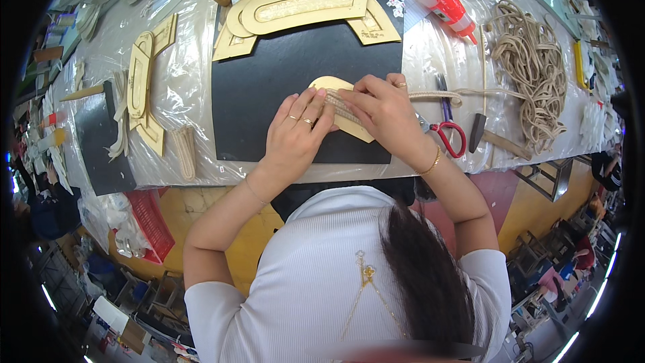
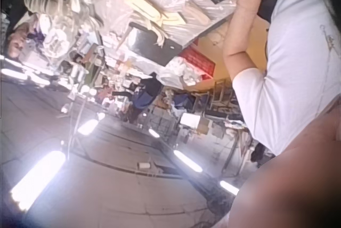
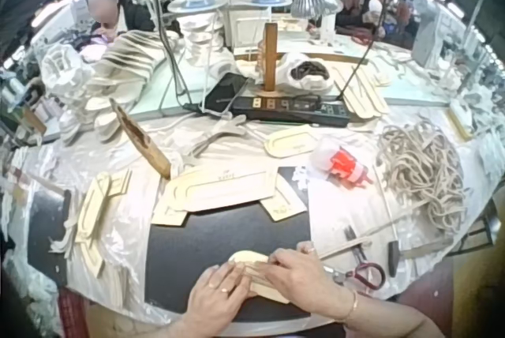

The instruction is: The person repeatedly applies glue to a beige cord, places it onto a U-shaped wooden piece, presses it down, and trims the excess with scissors. This cycle is performed multiple times on the same piece.

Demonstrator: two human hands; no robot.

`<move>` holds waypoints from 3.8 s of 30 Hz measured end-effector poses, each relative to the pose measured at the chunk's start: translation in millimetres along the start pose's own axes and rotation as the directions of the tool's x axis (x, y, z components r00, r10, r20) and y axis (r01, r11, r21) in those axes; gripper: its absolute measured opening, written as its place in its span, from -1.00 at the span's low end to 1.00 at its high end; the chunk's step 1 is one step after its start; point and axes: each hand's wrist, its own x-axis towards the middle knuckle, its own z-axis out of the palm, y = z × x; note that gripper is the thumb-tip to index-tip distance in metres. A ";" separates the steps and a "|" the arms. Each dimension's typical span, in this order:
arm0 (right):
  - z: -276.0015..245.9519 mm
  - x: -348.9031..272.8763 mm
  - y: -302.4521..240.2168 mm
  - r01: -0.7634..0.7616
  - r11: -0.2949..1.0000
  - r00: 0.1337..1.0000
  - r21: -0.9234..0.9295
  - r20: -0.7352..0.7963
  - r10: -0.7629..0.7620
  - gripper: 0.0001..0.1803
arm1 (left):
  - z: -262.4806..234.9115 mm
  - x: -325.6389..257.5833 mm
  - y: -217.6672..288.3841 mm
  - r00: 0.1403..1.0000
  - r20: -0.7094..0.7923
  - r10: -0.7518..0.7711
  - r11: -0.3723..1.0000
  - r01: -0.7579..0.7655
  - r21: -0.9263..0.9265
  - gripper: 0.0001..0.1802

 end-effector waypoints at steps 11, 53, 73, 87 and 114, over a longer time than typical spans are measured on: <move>-6.4 -5.3 1.7 0.113 0.983 0.988 -0.146 0.117 -0.096 -0.56 | -10.5 15.6 -0.9 0.988 0.152 -0.022 0.999 0.027 -0.033 -0.42; -12.5 -17.4 -17.1 0.172 0.915 0.980 -0.364 0.161 -0.120 -0.63 | -3.3 -24.6 35.9 0.944 0.146 -0.296 0.944 0.267 0.193 -0.27; -130.1 -189.9 79.6 -0.499 0.683 0.833 -0.533 -0.076 0.548 -0.48 | 12.2 -31.2 52.7 0.938 0.222 -0.266 0.962 0.274 -0.006 -0.27; -144.3 -164.4 78.8 -0.400 0.860 0.904 -0.317 -0.288 0.315 -0.47 | 0.9 -0.8 8.6 0.898 0.062 -0.435 0.880 0.438 -0.184 -0.32; -28.7 10.8 -35.4 0.290 0.956 0.957 0.034 0.013 -0.290 -0.52 | -38.2 -27.6 -36.8 0.727 0.163 -0.668 0.701 0.687 -0.190 -0.45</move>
